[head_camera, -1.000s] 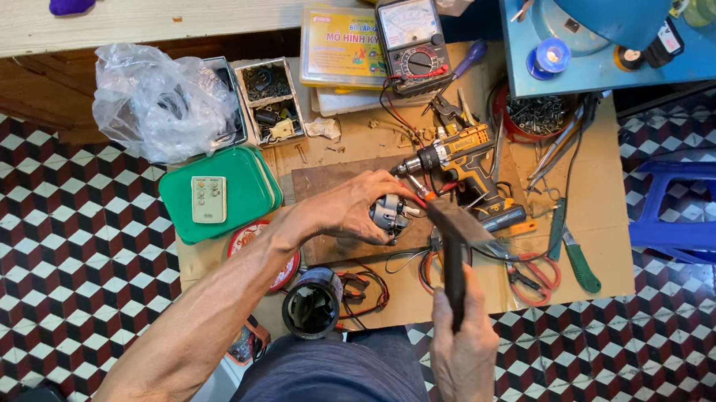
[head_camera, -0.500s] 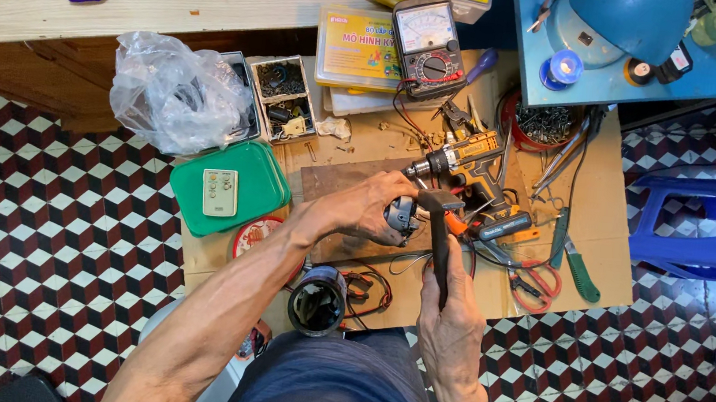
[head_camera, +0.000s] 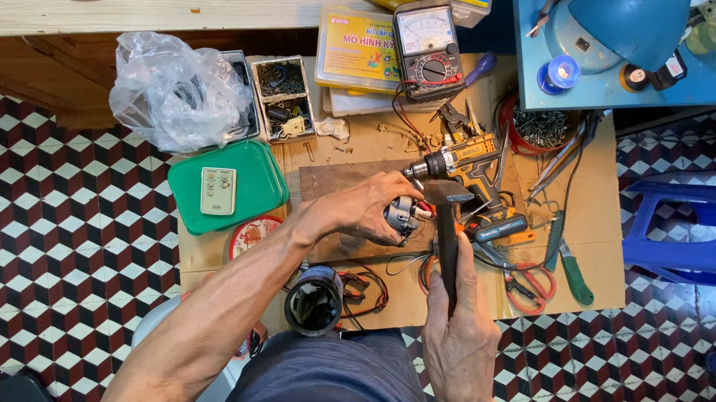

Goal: The person uses a hammer and pliers to adjust and remove parts of a small cylindrical electrical component on a cluttered workbench. They repeatedly tap the component with the hammer, then use pliers to pull out a metal piece, and continue manipulating the component with their hands.

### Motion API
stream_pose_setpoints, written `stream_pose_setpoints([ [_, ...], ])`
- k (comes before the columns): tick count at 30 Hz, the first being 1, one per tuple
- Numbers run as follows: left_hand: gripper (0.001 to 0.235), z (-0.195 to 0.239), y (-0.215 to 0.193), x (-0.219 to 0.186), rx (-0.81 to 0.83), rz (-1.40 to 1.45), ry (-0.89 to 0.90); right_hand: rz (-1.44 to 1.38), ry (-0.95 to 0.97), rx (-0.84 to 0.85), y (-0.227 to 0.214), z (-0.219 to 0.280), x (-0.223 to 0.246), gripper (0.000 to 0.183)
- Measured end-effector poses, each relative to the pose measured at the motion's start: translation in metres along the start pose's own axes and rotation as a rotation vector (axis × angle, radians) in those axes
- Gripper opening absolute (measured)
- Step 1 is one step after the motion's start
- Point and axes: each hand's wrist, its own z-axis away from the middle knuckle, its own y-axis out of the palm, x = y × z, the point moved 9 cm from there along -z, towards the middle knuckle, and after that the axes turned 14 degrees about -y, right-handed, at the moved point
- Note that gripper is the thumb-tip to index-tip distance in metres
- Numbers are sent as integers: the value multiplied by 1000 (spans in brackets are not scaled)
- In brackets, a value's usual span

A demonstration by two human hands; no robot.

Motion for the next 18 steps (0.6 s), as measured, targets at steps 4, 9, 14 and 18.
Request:
stream_pose_setpoints([
  [4, 81, 2, -5, -7, -4, -7, -16, -63, -249, -113, -5, 1, 21, 60],
  [9, 78, 7, -7, -9, 35, 40, -83, -11, -289, -61, 7, -1, 15, 62],
  [14, 80, 1, -2, -4, 36, -17, -104, 2, -219, -57, 13, 3, 5, 62],
  [18, 78, 4, 0, 2, 31, 46, -66, 134, -166, 8, 20, -4, -1, 63],
])
